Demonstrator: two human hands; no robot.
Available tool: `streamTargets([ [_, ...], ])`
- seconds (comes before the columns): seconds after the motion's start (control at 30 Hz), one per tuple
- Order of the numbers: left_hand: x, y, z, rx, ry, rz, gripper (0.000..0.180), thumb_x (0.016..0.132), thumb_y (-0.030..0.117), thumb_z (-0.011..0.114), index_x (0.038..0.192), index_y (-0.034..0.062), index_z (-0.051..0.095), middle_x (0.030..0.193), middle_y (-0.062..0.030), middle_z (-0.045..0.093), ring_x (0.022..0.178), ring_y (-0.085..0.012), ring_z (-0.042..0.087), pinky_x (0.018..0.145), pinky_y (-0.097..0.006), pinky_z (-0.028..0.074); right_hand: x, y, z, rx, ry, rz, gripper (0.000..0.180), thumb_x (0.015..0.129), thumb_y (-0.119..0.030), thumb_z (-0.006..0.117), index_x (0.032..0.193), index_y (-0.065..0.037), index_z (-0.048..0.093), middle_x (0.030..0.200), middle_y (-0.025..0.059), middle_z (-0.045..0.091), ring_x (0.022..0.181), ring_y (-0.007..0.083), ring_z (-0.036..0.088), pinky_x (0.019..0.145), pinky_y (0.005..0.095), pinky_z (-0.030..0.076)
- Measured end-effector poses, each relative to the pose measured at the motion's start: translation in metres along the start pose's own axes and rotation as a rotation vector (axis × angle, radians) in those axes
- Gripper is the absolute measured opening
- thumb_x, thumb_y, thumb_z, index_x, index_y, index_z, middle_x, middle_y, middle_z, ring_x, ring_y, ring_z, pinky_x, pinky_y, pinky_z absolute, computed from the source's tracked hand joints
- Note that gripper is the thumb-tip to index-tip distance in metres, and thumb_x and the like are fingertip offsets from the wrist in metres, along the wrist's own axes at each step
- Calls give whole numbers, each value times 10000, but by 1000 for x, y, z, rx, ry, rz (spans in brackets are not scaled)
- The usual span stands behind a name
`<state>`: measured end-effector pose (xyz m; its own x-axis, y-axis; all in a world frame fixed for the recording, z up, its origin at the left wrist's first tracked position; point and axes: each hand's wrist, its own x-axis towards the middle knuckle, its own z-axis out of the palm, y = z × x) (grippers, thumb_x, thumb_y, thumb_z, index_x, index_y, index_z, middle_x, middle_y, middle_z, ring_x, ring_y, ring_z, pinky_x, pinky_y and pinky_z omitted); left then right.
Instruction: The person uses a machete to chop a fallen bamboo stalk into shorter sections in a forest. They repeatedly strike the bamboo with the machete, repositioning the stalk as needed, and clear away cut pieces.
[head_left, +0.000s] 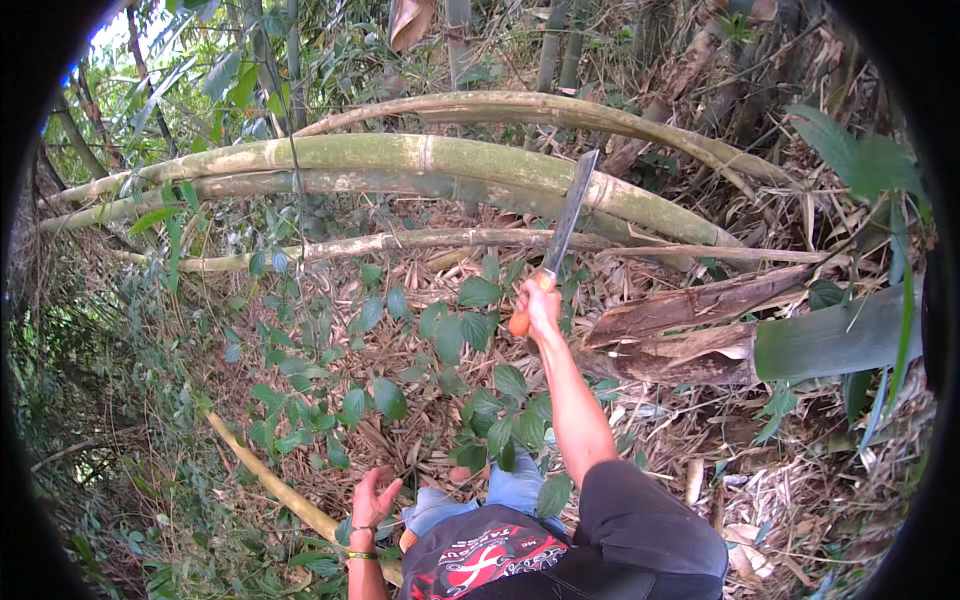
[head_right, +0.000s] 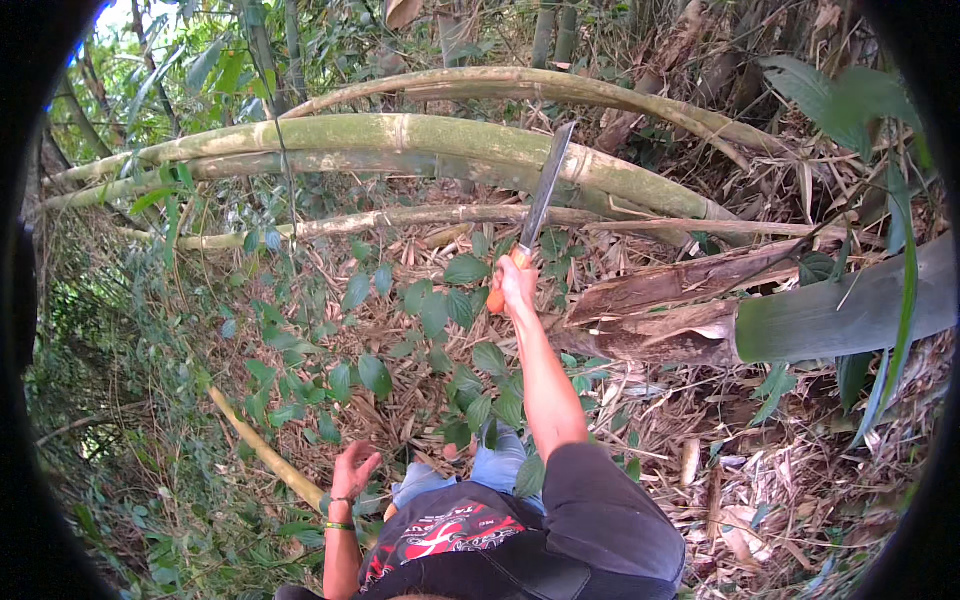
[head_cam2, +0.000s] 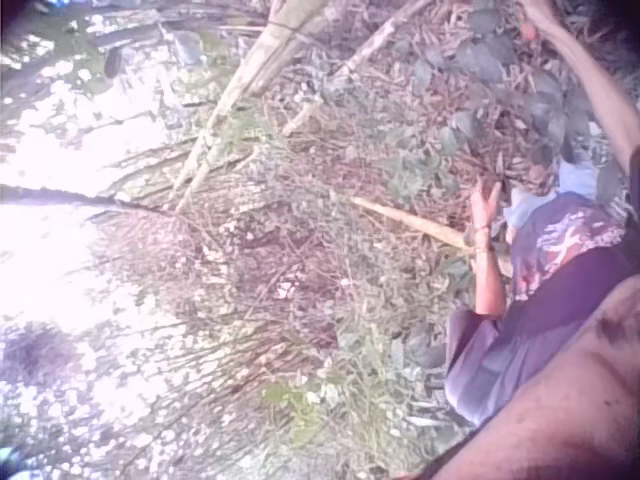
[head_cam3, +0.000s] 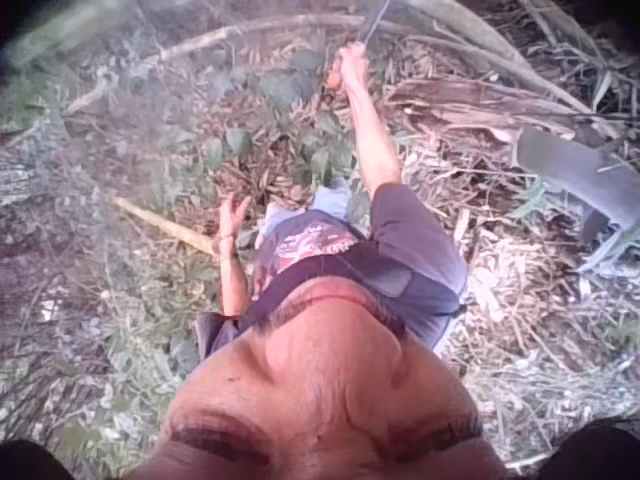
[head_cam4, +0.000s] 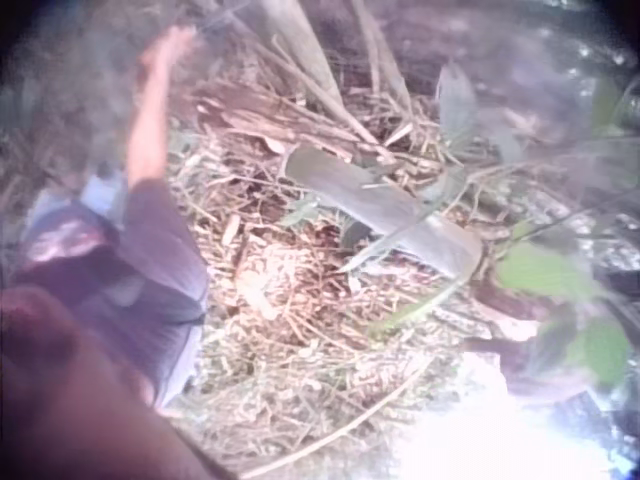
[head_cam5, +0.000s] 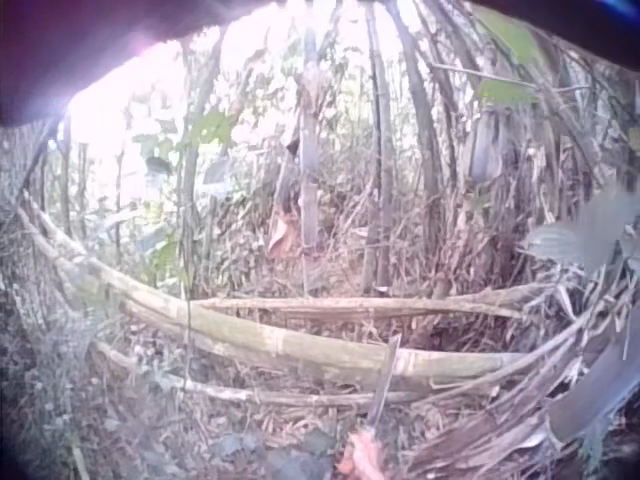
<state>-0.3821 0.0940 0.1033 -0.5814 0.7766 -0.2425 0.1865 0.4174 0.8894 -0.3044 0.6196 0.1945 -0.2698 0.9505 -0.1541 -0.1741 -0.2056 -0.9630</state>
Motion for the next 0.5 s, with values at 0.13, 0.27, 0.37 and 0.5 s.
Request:
streamTargets([
  [0.13, 15, 34, 0, 18, -49, -5, 465, 876, 254, 751, 1225, -22, 614, 1033, -144, 727, 967, -216, 705, 847, -360, 562, -78, -116, 0, -295, 105, -60, 79, 841, -87, 641, 825, -21, 601, 553, 23, 529, 459, 139, 535, 432, 297, 421],
  [0.27, 26, 35, -9, -129, -65, -65, 443, 865, 265, 739, 1194, -11, 631, 1040, -174, 728, 973, -265, 712, 870, -375, 556, -99, -293, 21, -461, 219, -520, 122, 835, -137, 702, 775, -55, 634, 600, 2, 592, 493, 105, 562, 464, 288, 435],
  [0.37, 7, 1, -23, -5, 22, -106, 476, 839, 268, 764, 1198, -16, 633, 1026, -172, 728, 952, -274, 716, 853, -372, 561, -118, -398, 61, -246, 73, -1227, 68, 817, -15, 611, 751, -30, 615, 603, 29, 584, 506, 107, 554, 517, 277, 457],
  [0.5, -19, -34, -18, -66, 89, -226, 488, 806, 293, 787, 1177, 5, 655, 1011, -163, 730, 926, -271, 716, 841, -370, 558, -53, -334, 38, -35, -54, -1267, 70, 868, -54, 607, 810, -28, 578, 615, 35, 560, 509, 131, 531, 540, 308, 468],
])
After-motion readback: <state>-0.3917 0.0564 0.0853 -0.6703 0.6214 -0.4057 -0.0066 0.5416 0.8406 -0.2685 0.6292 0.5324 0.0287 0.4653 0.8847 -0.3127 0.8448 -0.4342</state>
